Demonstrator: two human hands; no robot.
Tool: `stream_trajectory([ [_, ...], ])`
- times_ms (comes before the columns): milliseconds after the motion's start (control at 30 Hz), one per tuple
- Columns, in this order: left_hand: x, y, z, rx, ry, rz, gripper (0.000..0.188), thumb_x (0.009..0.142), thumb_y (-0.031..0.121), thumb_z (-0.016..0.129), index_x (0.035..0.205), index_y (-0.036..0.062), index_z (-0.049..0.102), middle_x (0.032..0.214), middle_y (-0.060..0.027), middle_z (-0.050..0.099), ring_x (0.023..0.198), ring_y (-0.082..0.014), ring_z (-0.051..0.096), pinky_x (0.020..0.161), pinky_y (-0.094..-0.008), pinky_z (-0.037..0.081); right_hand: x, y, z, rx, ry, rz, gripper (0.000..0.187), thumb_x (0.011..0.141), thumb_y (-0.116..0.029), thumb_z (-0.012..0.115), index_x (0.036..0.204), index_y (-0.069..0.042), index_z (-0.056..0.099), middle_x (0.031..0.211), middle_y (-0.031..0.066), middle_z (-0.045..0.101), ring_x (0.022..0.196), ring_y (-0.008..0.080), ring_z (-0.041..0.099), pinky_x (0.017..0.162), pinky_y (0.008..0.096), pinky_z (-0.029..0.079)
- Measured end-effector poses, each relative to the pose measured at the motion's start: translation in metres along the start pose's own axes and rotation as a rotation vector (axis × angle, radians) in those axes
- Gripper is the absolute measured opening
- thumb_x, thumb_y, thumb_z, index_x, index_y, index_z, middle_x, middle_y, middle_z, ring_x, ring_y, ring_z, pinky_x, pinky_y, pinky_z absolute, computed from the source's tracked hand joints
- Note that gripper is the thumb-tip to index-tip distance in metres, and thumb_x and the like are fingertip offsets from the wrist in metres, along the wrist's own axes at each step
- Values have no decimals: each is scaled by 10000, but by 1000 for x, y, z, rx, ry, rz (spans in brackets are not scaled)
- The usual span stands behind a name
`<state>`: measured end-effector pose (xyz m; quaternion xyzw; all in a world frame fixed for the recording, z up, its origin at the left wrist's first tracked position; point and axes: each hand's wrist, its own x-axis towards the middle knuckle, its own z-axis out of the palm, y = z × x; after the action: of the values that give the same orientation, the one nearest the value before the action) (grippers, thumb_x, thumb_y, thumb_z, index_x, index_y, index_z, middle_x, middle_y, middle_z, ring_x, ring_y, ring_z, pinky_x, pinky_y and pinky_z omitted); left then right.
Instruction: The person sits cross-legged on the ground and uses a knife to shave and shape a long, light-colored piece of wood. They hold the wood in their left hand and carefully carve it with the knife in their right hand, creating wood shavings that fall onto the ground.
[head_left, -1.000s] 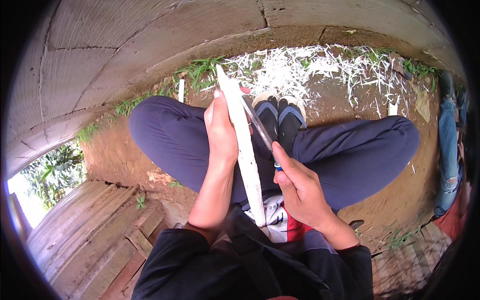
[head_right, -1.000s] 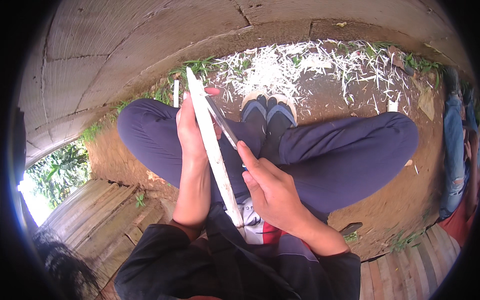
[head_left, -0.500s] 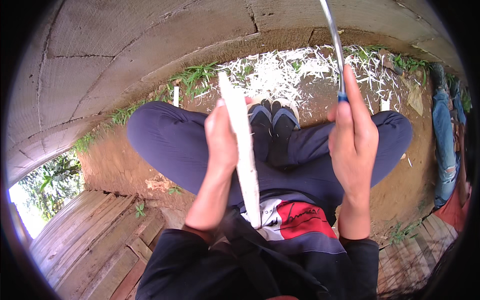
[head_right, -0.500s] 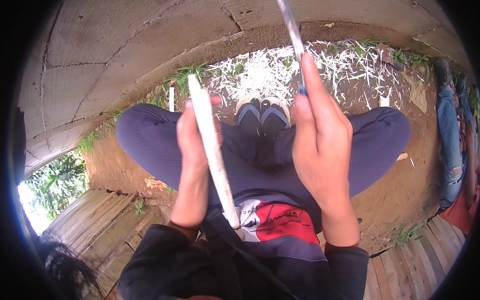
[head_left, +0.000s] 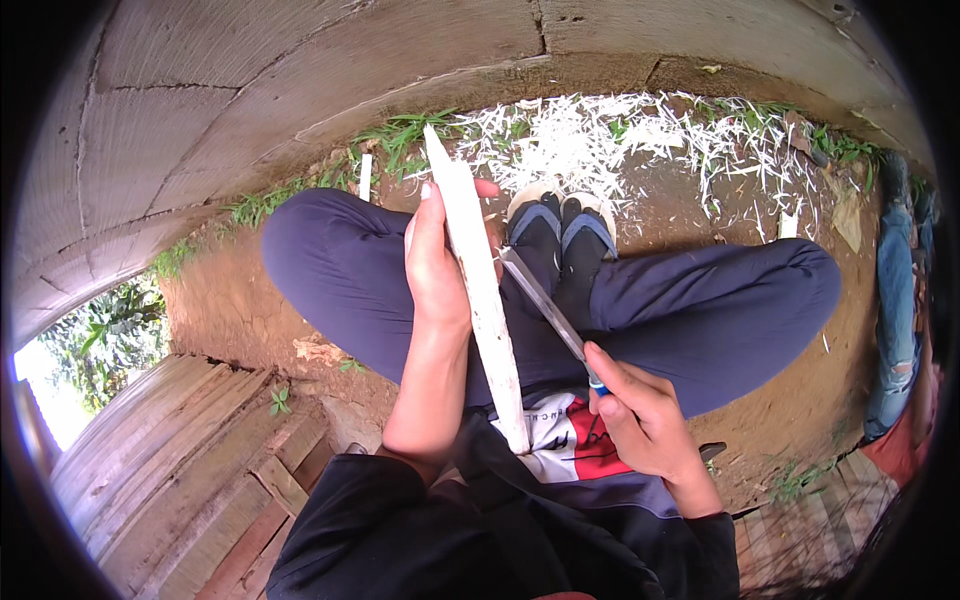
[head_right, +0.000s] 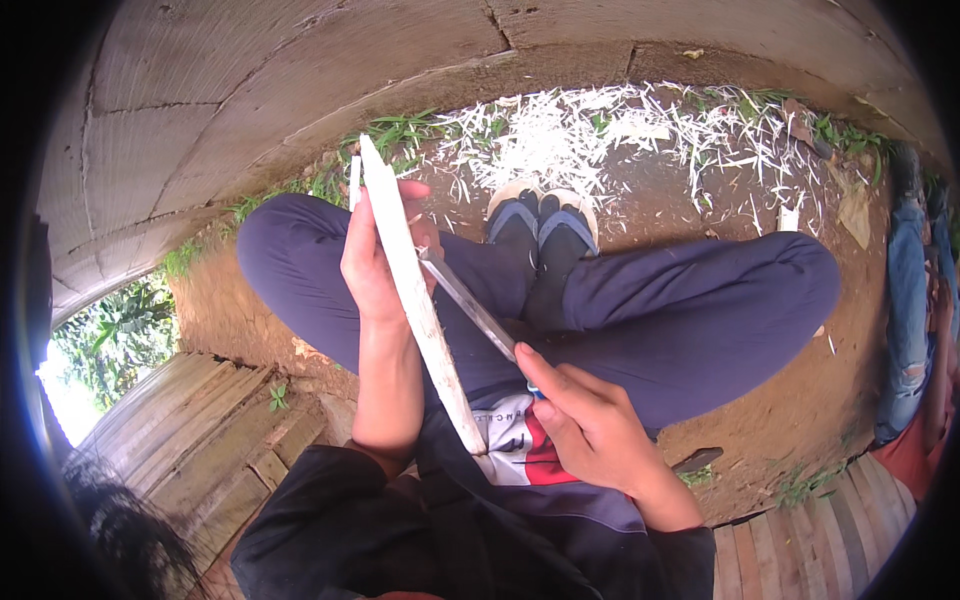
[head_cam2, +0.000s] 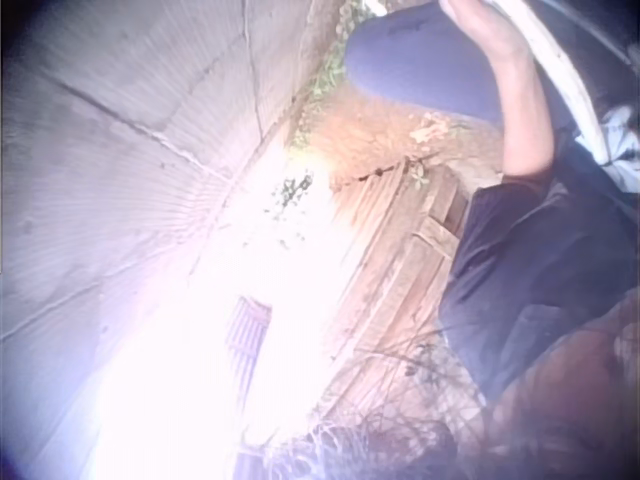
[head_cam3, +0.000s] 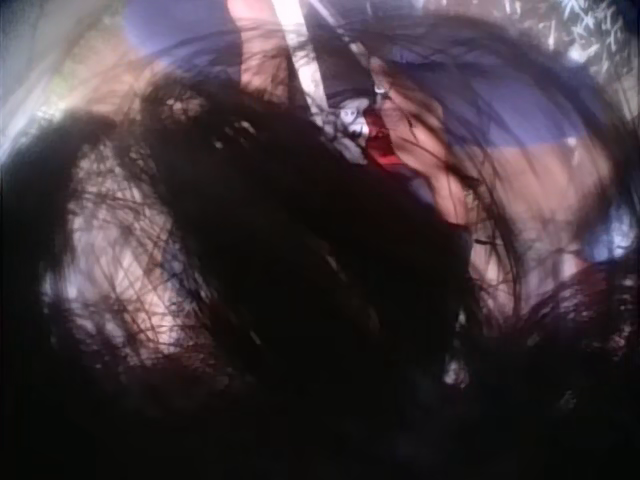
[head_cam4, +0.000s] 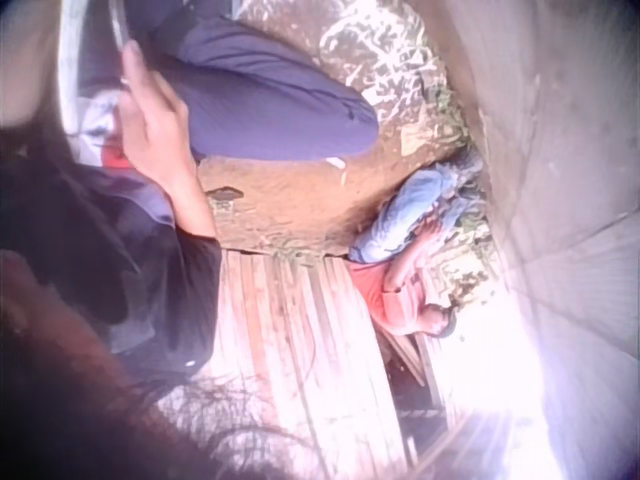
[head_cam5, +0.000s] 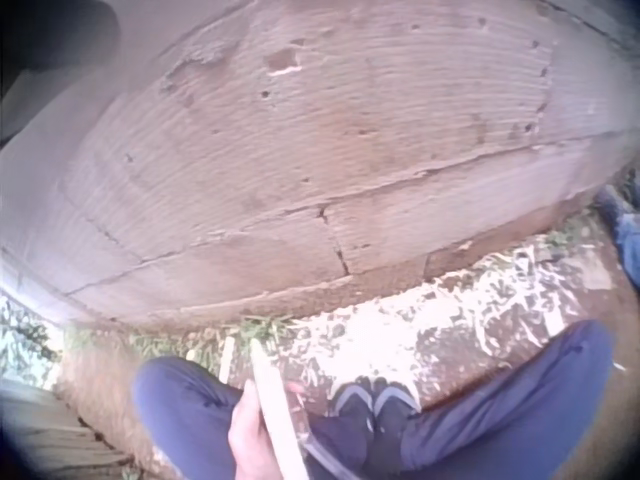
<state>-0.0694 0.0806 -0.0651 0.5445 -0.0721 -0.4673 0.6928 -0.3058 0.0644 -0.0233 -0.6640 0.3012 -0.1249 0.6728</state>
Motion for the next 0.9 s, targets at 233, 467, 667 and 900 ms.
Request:
stream_trajectory([
  [233, 1, -6, -2, 26, -8, -10, 496, 1010, 421, 314, 1037, 2, 578, 559, -32, 497, 390, -100, 427, 348, -223, 317, -10, -1, 10, -91, -18, -27, 544, 856, -1, 605, 1379, -84, 478, 770, 104, 550, 583, 249, 536, 563, 295, 481],
  [467, -2, -12, -6, 78, 32, -5, 469, 1010, 413, 320, 992, 18, 573, 569, -41, 508, 395, -106, 440, 350, -225, 329, -4, -4, 30, -225, 25, -45, 585, 833, -4, 619, 1389, -93, 461, 767, 84, 532, 570, 256, 541, 530, 348, 490],
  [667, -1, -11, -7, 99, 76, 11, 460, 1008, 406, 333, 964, 20, 579, 561, -46, 501, 394, -115, 439, 358, -229, 334, -24, -1, 30, -230, 55, -44, 582, 831, 3, 611, 1388, -77, 459, 773, 91, 537, 579, 265, 538, 524, 345, 484],
  [900, 0, -16, -9, 168, 103, 18, 466, 1006, 430, 351, 936, 28, 577, 553, -42, 491, 397, -118, 429, 380, -245, 350, -18, 3, 33, -148, 26, -4, 514, 896, -19, 552, 1395, -42, 431, 786, 140, 546, 609, 282, 538, 571, 331, 464],
])
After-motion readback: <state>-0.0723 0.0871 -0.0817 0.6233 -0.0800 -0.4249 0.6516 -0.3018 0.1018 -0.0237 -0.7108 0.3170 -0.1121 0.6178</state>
